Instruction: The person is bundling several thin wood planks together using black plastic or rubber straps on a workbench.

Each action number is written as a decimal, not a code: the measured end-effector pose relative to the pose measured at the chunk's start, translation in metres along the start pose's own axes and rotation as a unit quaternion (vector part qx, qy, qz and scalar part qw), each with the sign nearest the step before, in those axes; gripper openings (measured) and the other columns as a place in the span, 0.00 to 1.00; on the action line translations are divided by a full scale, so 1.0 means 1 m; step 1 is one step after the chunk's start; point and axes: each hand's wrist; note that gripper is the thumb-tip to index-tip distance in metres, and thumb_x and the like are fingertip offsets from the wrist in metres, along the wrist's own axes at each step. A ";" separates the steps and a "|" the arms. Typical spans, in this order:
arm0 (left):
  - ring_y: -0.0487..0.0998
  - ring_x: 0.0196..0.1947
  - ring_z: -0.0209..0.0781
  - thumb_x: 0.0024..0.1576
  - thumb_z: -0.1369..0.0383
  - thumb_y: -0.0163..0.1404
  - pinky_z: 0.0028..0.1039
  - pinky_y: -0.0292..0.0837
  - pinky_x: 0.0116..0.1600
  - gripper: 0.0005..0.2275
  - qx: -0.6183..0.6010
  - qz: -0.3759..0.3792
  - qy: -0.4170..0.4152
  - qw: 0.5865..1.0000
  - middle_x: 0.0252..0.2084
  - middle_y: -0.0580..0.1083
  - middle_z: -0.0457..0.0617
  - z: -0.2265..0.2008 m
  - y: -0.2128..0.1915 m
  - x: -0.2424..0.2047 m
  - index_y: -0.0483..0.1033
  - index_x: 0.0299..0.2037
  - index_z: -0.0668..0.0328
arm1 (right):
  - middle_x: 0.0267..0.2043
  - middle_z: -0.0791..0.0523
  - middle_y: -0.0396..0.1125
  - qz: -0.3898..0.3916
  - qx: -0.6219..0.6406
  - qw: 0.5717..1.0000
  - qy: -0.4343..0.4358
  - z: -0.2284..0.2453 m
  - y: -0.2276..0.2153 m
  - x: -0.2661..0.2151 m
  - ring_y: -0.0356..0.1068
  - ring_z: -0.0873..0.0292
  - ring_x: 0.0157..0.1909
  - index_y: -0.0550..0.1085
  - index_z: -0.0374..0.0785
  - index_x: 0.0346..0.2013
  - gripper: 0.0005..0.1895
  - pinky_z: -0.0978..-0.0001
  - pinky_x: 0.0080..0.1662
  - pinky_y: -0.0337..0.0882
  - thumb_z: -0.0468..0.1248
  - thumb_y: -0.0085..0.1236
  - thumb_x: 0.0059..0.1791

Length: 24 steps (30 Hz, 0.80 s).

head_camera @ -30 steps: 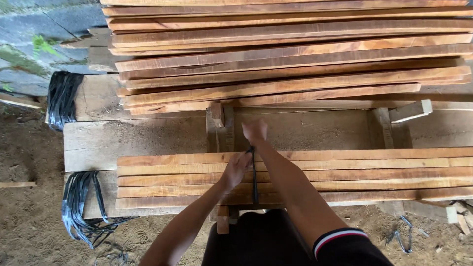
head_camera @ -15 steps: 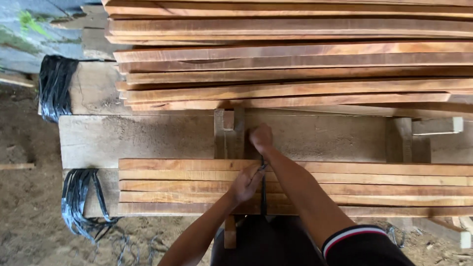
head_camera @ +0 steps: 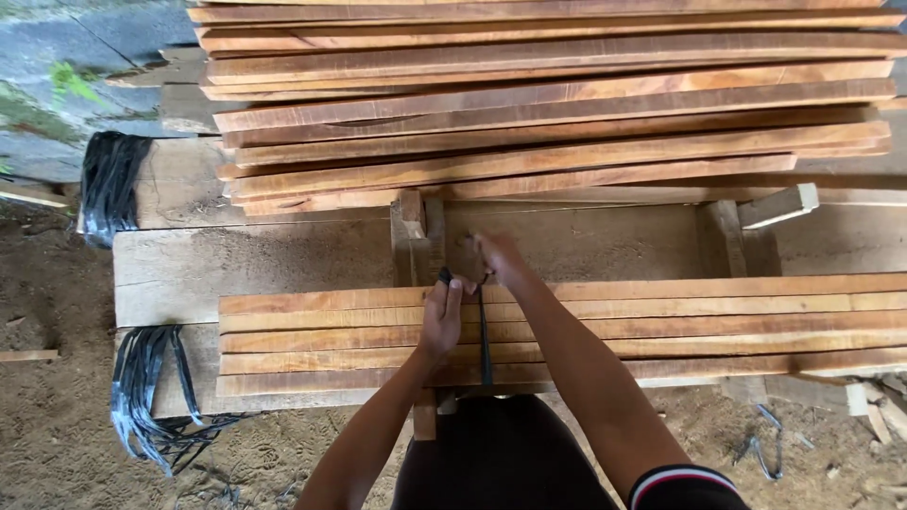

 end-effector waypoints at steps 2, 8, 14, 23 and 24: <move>0.77 0.42 0.43 0.72 0.67 0.34 0.37 0.71 0.53 0.17 0.005 -0.001 0.017 1.000 0.35 0.77 0.55 -0.002 0.001 0.001 0.76 0.39 0.62 | 0.47 0.43 0.64 -0.024 0.045 0.999 0.010 0.033 0.014 -0.039 0.65 0.48 0.44 0.76 0.34 0.39 0.22 0.55 0.43 0.66 0.52 0.53 0.52; 0.77 0.53 0.63 0.72 0.67 0.33 0.51 0.71 0.57 0.17 0.045 0.021 0.017 0.999 0.48 0.75 0.70 0.026 -0.001 -0.003 0.72 0.57 0.73 | 0.26 0.60 0.51 0.019 0.138 0.988 -0.068 0.035 0.001 -0.110 0.48 0.65 0.25 0.66 0.45 0.28 0.11 0.61 0.28 0.58 0.44 0.50 0.53; 0.78 0.38 0.53 0.71 0.65 0.38 0.41 0.71 0.46 0.15 0.079 0.004 0.016 0.997 0.33 0.75 0.61 -0.005 0.004 -0.003 0.75 0.37 0.65 | 0.17 0.65 0.41 0.065 0.182 0.969 -0.154 0.034 -0.002 -0.143 0.38 0.69 0.18 0.57 0.53 0.19 0.19 0.68 0.23 0.51 0.38 0.48 0.54; 0.75 0.35 0.52 0.71 0.66 0.37 0.40 0.70 0.47 0.15 0.065 0.010 0.013 0.998 0.32 0.74 0.58 -0.012 0.001 0.000 0.74 0.36 0.63 | 0.18 0.69 0.44 -0.023 0.244 0.965 -0.088 0.050 0.019 -0.056 0.44 0.70 0.19 0.60 0.52 0.21 0.11 0.73 0.24 0.48 0.43 0.50 0.46; 0.75 0.35 0.46 0.71 0.63 0.37 0.35 0.71 0.48 0.16 0.055 0.002 -0.021 0.998 0.32 0.75 0.53 -0.005 -0.001 0.000 0.75 0.36 0.58 | 0.18 0.69 0.46 -0.010 0.234 0.970 -0.064 0.054 0.024 -0.059 0.47 0.70 0.20 0.63 0.52 0.23 0.09 0.74 0.24 0.51 0.44 0.50 0.46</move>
Point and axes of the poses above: each hand's wrist, its own x-axis towards the middle knuckle, its own y-axis out of the palm, z = x × y
